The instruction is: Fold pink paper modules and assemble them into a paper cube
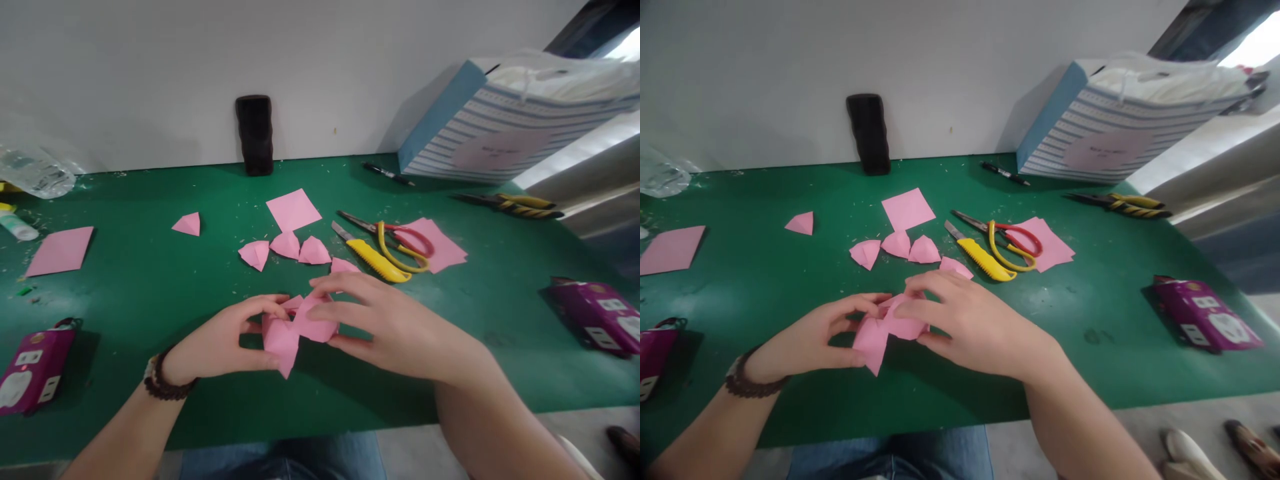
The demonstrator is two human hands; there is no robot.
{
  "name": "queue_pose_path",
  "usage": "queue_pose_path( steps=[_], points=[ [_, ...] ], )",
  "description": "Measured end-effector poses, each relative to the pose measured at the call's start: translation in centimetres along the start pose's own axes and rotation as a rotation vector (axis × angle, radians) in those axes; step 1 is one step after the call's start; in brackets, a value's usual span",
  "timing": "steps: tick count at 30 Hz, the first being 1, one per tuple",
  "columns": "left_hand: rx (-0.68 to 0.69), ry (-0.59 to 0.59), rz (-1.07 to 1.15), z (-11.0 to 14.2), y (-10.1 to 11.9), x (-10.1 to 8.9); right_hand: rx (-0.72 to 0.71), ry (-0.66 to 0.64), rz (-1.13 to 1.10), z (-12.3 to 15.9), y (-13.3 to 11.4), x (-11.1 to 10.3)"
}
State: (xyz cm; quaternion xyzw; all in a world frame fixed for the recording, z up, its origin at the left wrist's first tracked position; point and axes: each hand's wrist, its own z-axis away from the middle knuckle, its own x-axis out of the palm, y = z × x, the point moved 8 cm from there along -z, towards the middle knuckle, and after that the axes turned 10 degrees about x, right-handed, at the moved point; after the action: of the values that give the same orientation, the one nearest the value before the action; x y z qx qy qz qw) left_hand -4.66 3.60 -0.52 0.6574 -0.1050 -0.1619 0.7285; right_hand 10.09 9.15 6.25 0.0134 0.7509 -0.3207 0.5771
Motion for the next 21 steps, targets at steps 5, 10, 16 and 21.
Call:
queue_pose_path(
  steps=[5, 10, 16, 21],
  points=[
    [0.017, 0.025, -0.032, -0.02, 0.21, -0.19, -0.012, 0.009, 0.024, 0.06, -0.25, 0.01],
    [0.045, 0.061, -0.06, 0.05, 0.59, -0.36, -0.028, 0.028, 0.032, 0.01, -0.61, -0.23],
    [0.047, 0.071, -0.077, 0.17, 0.76, -0.39, -0.055, 0.045, 0.049, 0.0, -0.8, -0.27],
    [0.043, 0.072, -0.049, 0.12, 0.74, -0.41, -0.055, 0.043, 0.034, -0.11, -0.69, -0.26]
  ],
)
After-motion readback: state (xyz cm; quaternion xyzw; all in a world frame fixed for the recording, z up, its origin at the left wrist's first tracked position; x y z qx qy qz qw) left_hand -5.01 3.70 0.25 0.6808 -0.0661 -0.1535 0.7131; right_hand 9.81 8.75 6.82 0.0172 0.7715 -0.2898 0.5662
